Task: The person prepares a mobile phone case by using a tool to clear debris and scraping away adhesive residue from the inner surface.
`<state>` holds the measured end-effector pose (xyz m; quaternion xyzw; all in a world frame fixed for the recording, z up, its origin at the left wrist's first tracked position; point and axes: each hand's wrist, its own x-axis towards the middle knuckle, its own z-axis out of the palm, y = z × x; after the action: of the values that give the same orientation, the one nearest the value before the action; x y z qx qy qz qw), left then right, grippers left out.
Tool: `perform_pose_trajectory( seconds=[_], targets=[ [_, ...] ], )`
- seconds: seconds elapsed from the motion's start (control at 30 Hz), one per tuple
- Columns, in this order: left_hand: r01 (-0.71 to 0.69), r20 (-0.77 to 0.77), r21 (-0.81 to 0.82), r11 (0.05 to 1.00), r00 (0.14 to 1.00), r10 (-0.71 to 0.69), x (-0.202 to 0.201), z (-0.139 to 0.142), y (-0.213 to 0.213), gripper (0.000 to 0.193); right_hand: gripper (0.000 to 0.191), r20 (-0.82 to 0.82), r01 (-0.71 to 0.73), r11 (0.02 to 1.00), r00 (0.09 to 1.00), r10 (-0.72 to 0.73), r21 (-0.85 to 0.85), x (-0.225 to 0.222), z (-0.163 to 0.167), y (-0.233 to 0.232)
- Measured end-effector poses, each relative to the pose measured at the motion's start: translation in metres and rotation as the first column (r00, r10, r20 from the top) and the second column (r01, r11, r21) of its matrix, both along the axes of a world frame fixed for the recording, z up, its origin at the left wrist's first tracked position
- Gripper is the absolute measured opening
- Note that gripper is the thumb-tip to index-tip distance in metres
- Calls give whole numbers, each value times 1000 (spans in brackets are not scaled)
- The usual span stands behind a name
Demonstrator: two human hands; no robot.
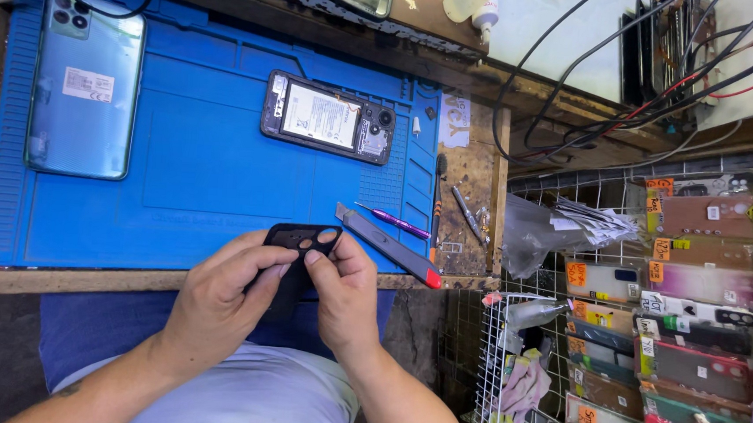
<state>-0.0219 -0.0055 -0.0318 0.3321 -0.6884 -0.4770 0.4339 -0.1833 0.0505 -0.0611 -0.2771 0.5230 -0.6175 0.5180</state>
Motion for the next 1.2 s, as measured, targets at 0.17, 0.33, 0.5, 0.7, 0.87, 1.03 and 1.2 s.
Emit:
perform_pose_trajectory(
  seconds=[0.17, 0.33, 0.5, 0.7, 0.87, 1.03, 1.2],
  targets=[
    [1, -33, -42, 999, 999, -3, -1, -4, 1, 26, 9, 55, -5, 999, 998, 7, -38, 2, -2, -1],
    [-13, -54, 1, 1000, 998, 14, -1, -7, 2, 25, 11, 76, -20, 1000, 997, 21, -20, 5, -2, -3],
    [-21, -65, 77, 997, 998, 26, -3, -7, 0, 21, 13, 37, -74, 997, 997, 73, 26, 1, 6, -4],
    [-38, -47, 40, 998, 998, 40, -2, -4, -2, 23, 20, -8, -117, 992, 993, 117, 51, -2, 6, -1],
    [-17, -29, -40, 999, 999, 16, 1, -5, -2, 28, 12, -8, -95, 995, 995, 96, 34, -4, -7, 2],
    [-8, -12, -10, 1000, 1000, 8, 0, -9, -1, 28, 15, -83, -102, 995, 991, 102, 1, -3, -12, 3],
    [-22, 0, -73, 997, 1000, 22, -2, -8, -1, 29, 18, -18, -122, 992, 992, 123, 42, -5, -8, 0]
  ],
)
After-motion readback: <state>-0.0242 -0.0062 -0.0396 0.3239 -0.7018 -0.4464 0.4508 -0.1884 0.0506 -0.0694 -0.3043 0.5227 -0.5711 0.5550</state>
